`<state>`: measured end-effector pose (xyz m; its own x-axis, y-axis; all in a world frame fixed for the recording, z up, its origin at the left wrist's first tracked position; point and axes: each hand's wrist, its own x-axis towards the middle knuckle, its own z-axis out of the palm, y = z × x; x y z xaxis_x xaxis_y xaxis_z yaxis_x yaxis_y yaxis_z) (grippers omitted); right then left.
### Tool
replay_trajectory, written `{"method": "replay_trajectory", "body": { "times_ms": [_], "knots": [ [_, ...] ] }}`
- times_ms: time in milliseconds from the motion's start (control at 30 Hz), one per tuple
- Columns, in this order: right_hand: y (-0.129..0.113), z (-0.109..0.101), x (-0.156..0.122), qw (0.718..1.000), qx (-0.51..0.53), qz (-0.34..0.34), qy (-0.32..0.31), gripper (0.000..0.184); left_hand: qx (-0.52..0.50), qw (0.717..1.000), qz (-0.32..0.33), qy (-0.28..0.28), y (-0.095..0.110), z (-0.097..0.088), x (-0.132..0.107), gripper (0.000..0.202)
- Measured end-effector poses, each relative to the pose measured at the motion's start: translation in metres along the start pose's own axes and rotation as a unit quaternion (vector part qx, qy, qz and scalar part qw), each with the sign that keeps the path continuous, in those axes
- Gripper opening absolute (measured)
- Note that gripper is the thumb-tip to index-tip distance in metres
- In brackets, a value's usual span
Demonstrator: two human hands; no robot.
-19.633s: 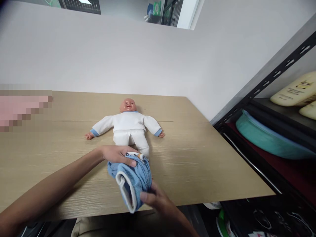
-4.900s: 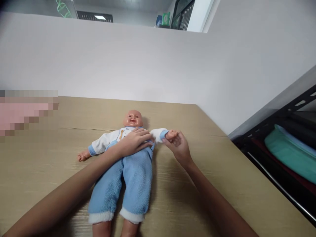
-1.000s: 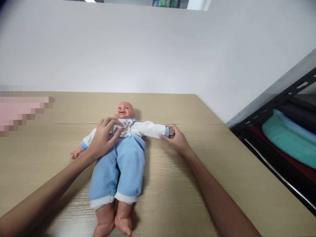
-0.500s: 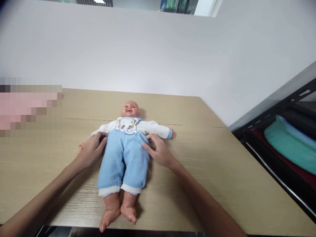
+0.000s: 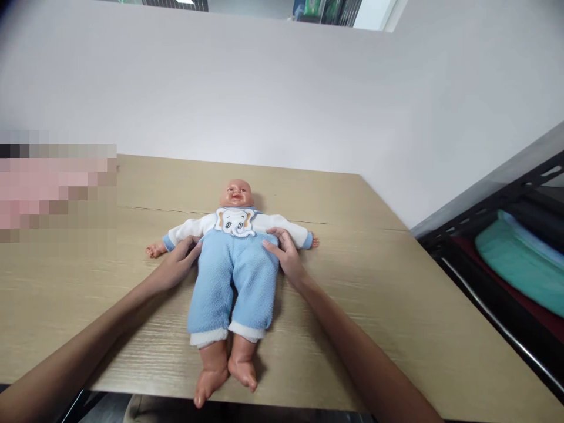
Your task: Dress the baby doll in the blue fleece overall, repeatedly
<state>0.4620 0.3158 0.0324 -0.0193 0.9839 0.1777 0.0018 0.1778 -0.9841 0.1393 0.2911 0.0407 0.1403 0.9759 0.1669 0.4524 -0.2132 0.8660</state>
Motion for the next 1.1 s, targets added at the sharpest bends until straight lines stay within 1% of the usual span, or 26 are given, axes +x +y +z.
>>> {"method": "replay_trajectory", "body": {
  "times_ms": [67,167,233,300,333,367,400,467,500,533,567,600,667,700,733,767,800,833,900,933,967,1000,1100],
  "knots": [
    [0.004,-0.003,0.001,0.997,-0.061,-0.039,0.035,0.036,-0.060,0.998,-0.019,-0.006,-0.004,-0.001,0.003,0.050],
    [0.007,-0.007,0.002,0.989,-0.111,-0.062,0.078,0.034,-0.132,0.990,-0.036,-0.014,-0.006,-0.002,0.009,0.050],
    [0.002,-0.007,-0.001,0.979,-0.151,-0.085,0.107,0.032,-0.155,0.987,-0.039,-0.019,-0.007,-0.001,0.012,0.047],
    [-0.013,-0.002,-0.011,0.959,-0.213,-0.143,0.120,0.026,-0.152,0.987,-0.051,-0.020,-0.007,0.000,0.016,0.043],
    [-0.023,0.002,-0.019,0.945,-0.250,-0.182,0.108,0.022,-0.142,0.988,-0.056,-0.020,-0.007,0.001,0.017,0.042],
    [-0.036,0.007,-0.029,0.929,-0.285,-0.223,0.080,0.017,-0.125,0.991,-0.053,-0.017,-0.007,0.002,0.018,0.041],
    [-0.049,0.013,-0.042,0.915,-0.313,-0.253,0.032,0.014,-0.099,0.994,-0.043,-0.008,-0.007,0.002,0.018,0.040],
    [-0.075,0.023,-0.072,0.889,-0.353,-0.277,-0.091,0.012,-0.022,1.000,-0.002,0.021,-0.005,0.004,0.012,0.039],
    [-0.086,0.027,-0.088,0.873,-0.377,-0.277,-0.139,0.014,0.018,0.999,0.018,0.039,-0.004,0.004,0.004,0.039],
    [-0.094,0.029,-0.104,0.859,-0.394,-0.278,-0.173,0.022,0.054,0.997,0.031,0.054,-0.001,0.005,-0.007,0.039],
    [-0.100,0.030,-0.120,0.845,-0.408,-0.280,-0.202,0.034,0.082,0.994,0.036,0.064,0.003,0.005,-0.022,0.040],
    [-0.103,0.030,-0.134,0.834,-0.420,-0.278,-0.228,0.049,0.095,0.993,0.035,0.066,0.008,0.006,-0.041,0.040],
    [-0.102,0.029,-0.157,0.815,-0.441,-0.270,-0.263,0.075,0.100,0.994,0.015,0.052,0.020,0.010,-0.088,0.041],
    [-0.099,0.029,-0.166,0.807,-0.452,-0.265,-0.271,0.084,0.098,0.995,0.012,0.033,0.027,0.012,-0.112,0.043],
    [-0.095,0.030,-0.174,0.802,-0.463,-0.264,-0.271,0.087,0.092,0.995,0.021,0.016,0.033,0.015,-0.136,0.043],
    [-0.091,0.032,-0.179,0.800,-0.472,-0.263,-0.262,0.087,0.084,0.996,0.027,-0.018,0.038,0.018,-0.159,0.048],
    [-0.086,0.034,-0.184,0.802,-0.477,-0.263,-0.246,0.084,0.081,0.995,0.037,-0.043,0.041,0.022,-0.178,0.058],
    [-0.082,0.038,-0.188,0.808,-0.477,-0.263,-0.225,0.080,0.080,0.994,0.063,-0.048,0.042,0.025,-0.193,0.070],
    [-0.073,0.047,-0.195,0.830,-0.463,-0.256,-0.178,0.068,0.075,0.991,0.104,-0.033,0.037,0.031,-0.212,0.093],
    [-0.068,0.052,-0.198,0.842,-0.451,-0.250,-0.158,0.064,0.073,0.990,0.117,-0.025,0.032,0.032,-0.217,0.102],
    [-0.064,0.057,-0.201,0.853,-0.439,-0.246,-0.140,0.061,0.072,0.990,0.121,-0.016,0.027,0.033,-0.218,0.105],
    [-0.060,0.062,-0.204,0.861,-0.428,-0.246,-0.125,0.059,0.074,0.990,0.120,-0.010,0.022,0.032,-0.218,0.104],
    [-0.050,0.074,-0.209,0.872,-0.408,-0.254,-0.090,0.058,0.099,0.989,0.112,0.006,0.011,0.025,-0.211,0.084]
  ]
}}
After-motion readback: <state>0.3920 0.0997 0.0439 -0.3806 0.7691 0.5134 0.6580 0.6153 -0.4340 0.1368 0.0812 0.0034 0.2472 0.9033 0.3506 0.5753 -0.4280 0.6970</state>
